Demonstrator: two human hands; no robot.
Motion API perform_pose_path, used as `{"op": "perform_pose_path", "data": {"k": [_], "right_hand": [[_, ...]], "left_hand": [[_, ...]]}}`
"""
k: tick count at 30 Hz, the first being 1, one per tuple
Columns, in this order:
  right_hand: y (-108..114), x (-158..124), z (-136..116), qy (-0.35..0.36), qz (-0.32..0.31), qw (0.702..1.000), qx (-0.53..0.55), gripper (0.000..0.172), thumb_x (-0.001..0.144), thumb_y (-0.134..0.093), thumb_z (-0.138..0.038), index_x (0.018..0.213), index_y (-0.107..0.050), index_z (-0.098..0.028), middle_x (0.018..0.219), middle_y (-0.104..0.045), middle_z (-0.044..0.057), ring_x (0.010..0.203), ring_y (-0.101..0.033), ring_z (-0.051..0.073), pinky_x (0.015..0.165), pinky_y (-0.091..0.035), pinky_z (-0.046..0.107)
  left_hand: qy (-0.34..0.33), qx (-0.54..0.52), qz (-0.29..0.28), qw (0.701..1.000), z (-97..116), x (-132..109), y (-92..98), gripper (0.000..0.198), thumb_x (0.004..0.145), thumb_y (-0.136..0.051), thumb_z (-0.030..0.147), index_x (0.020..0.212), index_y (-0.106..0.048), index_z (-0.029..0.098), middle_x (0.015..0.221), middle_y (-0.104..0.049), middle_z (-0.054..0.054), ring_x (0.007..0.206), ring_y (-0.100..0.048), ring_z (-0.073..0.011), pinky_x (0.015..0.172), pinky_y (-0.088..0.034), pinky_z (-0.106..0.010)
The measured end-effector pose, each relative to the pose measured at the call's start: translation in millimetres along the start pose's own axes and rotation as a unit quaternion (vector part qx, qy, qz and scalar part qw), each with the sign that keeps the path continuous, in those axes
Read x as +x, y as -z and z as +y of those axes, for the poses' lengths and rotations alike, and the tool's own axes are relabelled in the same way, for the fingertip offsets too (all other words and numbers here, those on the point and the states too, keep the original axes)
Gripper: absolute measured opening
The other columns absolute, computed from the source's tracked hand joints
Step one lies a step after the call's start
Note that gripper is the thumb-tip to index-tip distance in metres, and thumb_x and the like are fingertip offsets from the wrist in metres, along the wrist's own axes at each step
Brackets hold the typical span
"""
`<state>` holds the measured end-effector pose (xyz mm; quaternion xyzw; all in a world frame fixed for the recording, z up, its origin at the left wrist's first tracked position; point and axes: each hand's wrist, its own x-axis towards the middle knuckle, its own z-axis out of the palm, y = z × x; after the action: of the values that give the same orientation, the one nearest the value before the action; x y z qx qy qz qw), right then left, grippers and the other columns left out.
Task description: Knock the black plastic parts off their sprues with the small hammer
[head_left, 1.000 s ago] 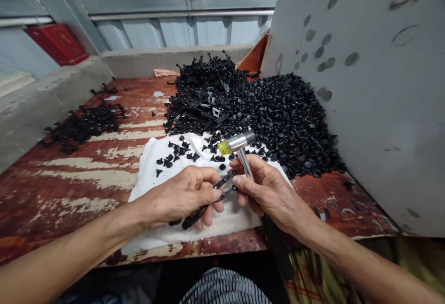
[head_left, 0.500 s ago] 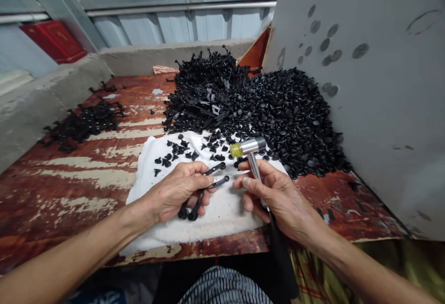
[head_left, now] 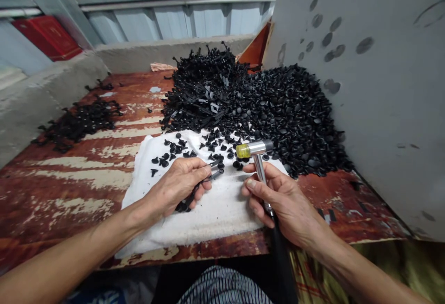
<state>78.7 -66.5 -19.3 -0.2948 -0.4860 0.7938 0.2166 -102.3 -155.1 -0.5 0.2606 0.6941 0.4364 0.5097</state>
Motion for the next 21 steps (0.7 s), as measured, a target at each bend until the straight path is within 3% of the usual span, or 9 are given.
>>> {"op": "perform_pose_path", "data": {"k": [15, 21], "right_hand": [[2.8, -0.2, 2.7, 0.005, -0.008, 1.0, 0.016, 0.034, 0.077, -0.073, -0.039, 0.101, -0.055, -0.022, 0.065, -0.062, -0.006, 0.034, -0.04, 0.003, 0.028, -0.025, 0.013], [1.6, -0.6, 2.8, -0.002, -0.008, 1.0, 0.015, 0.035, 0.077, -0.073, -0.04, 0.101, -0.055, -0.022, 0.064, -0.061, -0.007, 0.034, -0.039, 0.003, 0.029, -0.026, 0.013]], "left_hand": [[-0.057, 0.059, 0.023, 0.996, 4.5, -0.6, -5.2, 0.027, 0.083, -0.059, 0.035, 0.064, -0.054, 0.016, 0.05, -0.058, 0.003, 0.03, -0.04, -0.0037, 0.031, -0.03, -0.015], [-0.033, 0.058, 0.03, 0.997, 9.6, -3.0, -6.0, 0.024, 0.077, -0.065, 0.038, 0.07, -0.055, 0.017, 0.061, -0.065, -0.002, 0.044, -0.055, -0.0099, 0.038, -0.043, -0.019]]}}
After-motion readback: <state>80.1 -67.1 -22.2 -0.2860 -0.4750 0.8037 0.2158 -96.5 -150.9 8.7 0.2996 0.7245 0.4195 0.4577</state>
